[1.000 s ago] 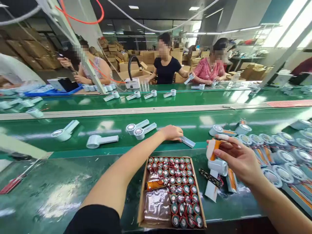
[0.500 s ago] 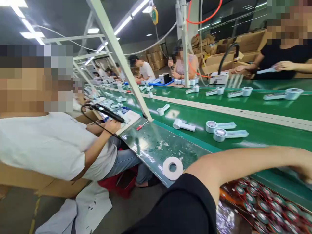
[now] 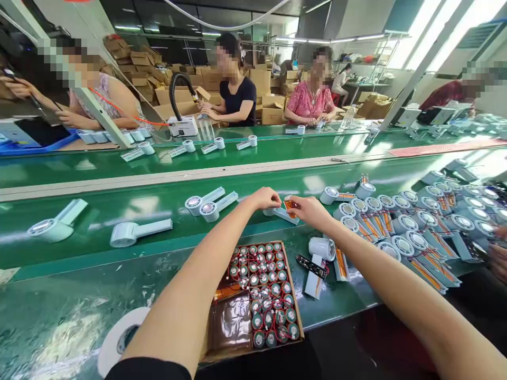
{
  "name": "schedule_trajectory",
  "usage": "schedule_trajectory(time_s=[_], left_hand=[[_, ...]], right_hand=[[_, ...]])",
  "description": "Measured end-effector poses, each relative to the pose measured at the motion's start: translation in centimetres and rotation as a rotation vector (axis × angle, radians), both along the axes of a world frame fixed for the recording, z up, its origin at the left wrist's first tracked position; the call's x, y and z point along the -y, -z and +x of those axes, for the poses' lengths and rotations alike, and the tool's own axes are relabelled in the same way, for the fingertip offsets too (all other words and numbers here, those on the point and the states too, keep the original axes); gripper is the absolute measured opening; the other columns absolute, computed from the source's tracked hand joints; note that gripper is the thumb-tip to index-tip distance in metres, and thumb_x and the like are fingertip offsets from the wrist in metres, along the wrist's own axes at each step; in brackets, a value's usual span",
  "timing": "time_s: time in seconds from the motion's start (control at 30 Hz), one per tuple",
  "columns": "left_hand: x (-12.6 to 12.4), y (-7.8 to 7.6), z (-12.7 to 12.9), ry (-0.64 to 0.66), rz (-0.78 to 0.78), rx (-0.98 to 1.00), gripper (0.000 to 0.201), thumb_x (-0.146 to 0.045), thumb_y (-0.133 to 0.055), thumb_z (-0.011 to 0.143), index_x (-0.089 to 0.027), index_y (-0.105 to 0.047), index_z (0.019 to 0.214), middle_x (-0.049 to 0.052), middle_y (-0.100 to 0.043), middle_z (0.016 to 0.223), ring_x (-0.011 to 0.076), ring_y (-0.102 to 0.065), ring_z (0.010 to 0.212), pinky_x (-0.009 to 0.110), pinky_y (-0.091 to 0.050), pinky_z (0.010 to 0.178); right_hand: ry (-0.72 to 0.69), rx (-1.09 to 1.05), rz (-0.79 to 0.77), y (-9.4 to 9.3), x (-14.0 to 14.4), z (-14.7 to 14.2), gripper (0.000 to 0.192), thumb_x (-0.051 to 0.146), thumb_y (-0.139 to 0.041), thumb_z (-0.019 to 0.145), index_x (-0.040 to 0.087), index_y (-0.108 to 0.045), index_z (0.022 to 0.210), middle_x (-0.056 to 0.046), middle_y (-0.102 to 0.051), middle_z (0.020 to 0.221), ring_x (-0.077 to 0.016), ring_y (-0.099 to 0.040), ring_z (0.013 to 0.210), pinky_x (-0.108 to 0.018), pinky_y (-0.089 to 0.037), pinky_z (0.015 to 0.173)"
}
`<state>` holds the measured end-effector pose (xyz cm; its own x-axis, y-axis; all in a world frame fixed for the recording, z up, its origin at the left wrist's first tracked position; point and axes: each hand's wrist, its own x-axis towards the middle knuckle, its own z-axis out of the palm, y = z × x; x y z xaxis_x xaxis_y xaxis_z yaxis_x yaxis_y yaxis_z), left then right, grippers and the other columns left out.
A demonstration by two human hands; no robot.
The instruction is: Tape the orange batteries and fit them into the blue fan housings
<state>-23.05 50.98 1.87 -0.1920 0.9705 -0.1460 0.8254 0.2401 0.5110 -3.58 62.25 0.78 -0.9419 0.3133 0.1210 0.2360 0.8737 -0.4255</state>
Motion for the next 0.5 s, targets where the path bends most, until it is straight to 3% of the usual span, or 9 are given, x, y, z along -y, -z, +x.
schedule_trajectory(time_s=[0.1,0.2,0.3,0.4,0.5], left_hand=[[0.5,0.2,0.1,-0.026,-0.001,-0.001,0.018,-0.029,-0.070,0.087,-0.017,-0.079,0.099,0.002,-0.078,0.097,0.0187,-0.070,0.096,0.031,-0.051,0.091],[-0.2,0.4,0.7,-0.040,-0.013,-0.001,0.025,-0.037,-0.068,0.094,-0.015,-0.073,0.104,0.005,-0.075,0.106,0.0203,-0.069,0.102,0.042,-0.054,0.098],[-1.1,0.4,1.4,-0.060,-0.011,0.004,0.029,-0.042,-0.066,0.097,-0.015,-0.070,0.107,0.007,-0.071,0.113,0.0215,-0.067,0.107,0.045,-0.055,0.099],[-0.3,-0.1,2.7,-0.094,0.023,0.012,0.029,-0.039,-0.064,0.098,-0.015,-0.069,0.112,0.009,-0.070,0.119,0.0231,-0.066,0.112,0.047,-0.053,0.103],[4.6,-1.4,4.6,-0.127,0.093,0.027,0.035,-0.029,-0.064,0.095,-0.017,-0.066,0.127,0.011,-0.069,0.133,0.0245,-0.063,0.122,0.042,-0.048,0.109]], right_hand=[[-0.047,0.100,0.092,-0.2,0.4,0.1,0.027,0.028,-0.066,0.096,0.029,-0.072,0.123,-0.004,-0.077,0.098,-0.0275,-0.071,0.094,-0.030,-0.047,0.080],[-0.065,0.187,0.157,0.1,0.7,0.4,0.030,0.034,-0.058,0.101,0.030,-0.071,0.127,-0.007,-0.077,0.105,-0.0287,-0.071,0.098,-0.032,-0.047,0.082],[-0.036,0.265,0.191,0.5,1.2,-0.3,0.036,0.041,-0.058,0.099,0.028,-0.070,0.129,-0.011,-0.076,0.107,-0.0315,-0.071,0.098,-0.036,-0.050,0.083],[-0.004,0.302,0.189,-0.1,1.9,-1.6,0.029,0.038,-0.066,0.086,0.022,-0.078,0.107,-0.013,-0.076,0.094,-0.0319,-0.073,0.090,-0.037,-0.053,0.080],[-0.013,0.187,0.144,-1.6,3.6,-1.8,0.021,0.040,-0.069,0.076,0.021,-0.074,0.072,-0.012,-0.073,0.075,-0.0279,-0.073,0.074,-0.035,-0.054,0.073]])
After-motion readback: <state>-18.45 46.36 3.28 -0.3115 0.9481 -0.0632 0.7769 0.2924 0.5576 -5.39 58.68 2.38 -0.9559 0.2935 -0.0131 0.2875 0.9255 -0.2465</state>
